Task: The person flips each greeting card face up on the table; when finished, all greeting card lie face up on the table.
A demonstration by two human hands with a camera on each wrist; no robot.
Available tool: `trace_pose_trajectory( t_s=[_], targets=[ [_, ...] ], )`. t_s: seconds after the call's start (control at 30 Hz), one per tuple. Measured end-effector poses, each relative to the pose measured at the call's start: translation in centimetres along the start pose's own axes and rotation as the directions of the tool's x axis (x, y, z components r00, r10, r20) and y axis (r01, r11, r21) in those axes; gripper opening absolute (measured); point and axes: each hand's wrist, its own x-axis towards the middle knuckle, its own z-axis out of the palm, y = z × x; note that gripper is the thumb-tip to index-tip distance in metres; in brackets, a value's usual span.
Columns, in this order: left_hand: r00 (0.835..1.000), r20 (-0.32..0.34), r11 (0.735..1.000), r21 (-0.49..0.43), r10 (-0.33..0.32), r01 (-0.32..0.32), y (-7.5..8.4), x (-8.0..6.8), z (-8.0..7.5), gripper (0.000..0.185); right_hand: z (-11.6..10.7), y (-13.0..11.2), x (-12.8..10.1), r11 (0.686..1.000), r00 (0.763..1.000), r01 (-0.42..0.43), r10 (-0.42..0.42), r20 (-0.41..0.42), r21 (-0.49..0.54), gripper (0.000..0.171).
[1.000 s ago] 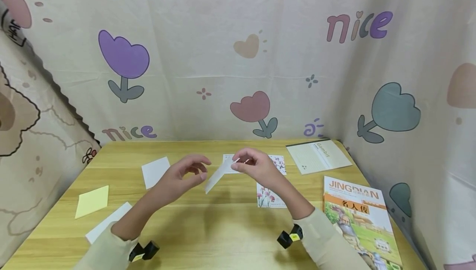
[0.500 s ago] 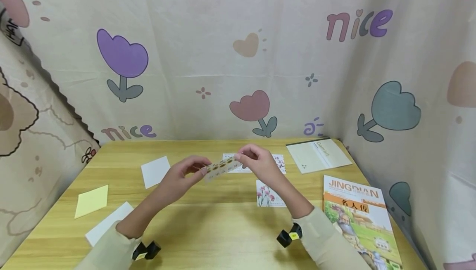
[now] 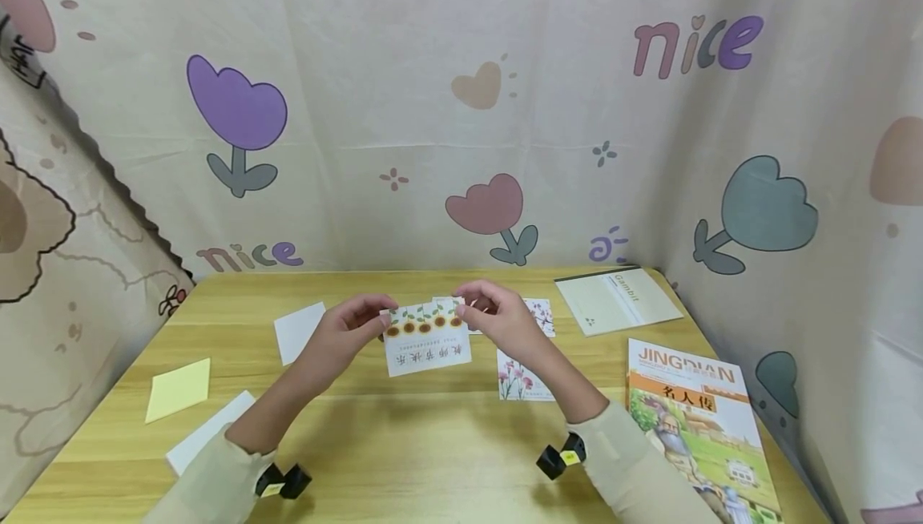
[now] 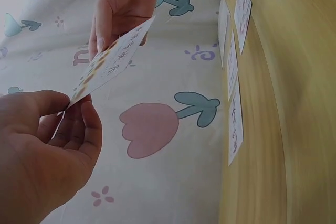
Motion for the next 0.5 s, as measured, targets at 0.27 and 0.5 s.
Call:
trace_pose_trajectory(
  t_s=[0.27, 0.5],
  targets=[
    [0.999, 0.015, 0.999, -0.022, -0.035, 0.036, -0.35, 0.37, 0.03, 0.024, 0.29, -0.01, -0.04, 1.0, 1.0, 0.01, -0.01, 0.023, -0.012, 0.024],
    [1.0, 0.003, 0.998, -0.066, -0.025, 0.025, -0.54, 0.47, -0.05, 0.034, 0.38, 0.28, -0.04, 1.0, 0.993, -0.025, 0.026, -0.114, 0.006, 0.021]
  ],
)
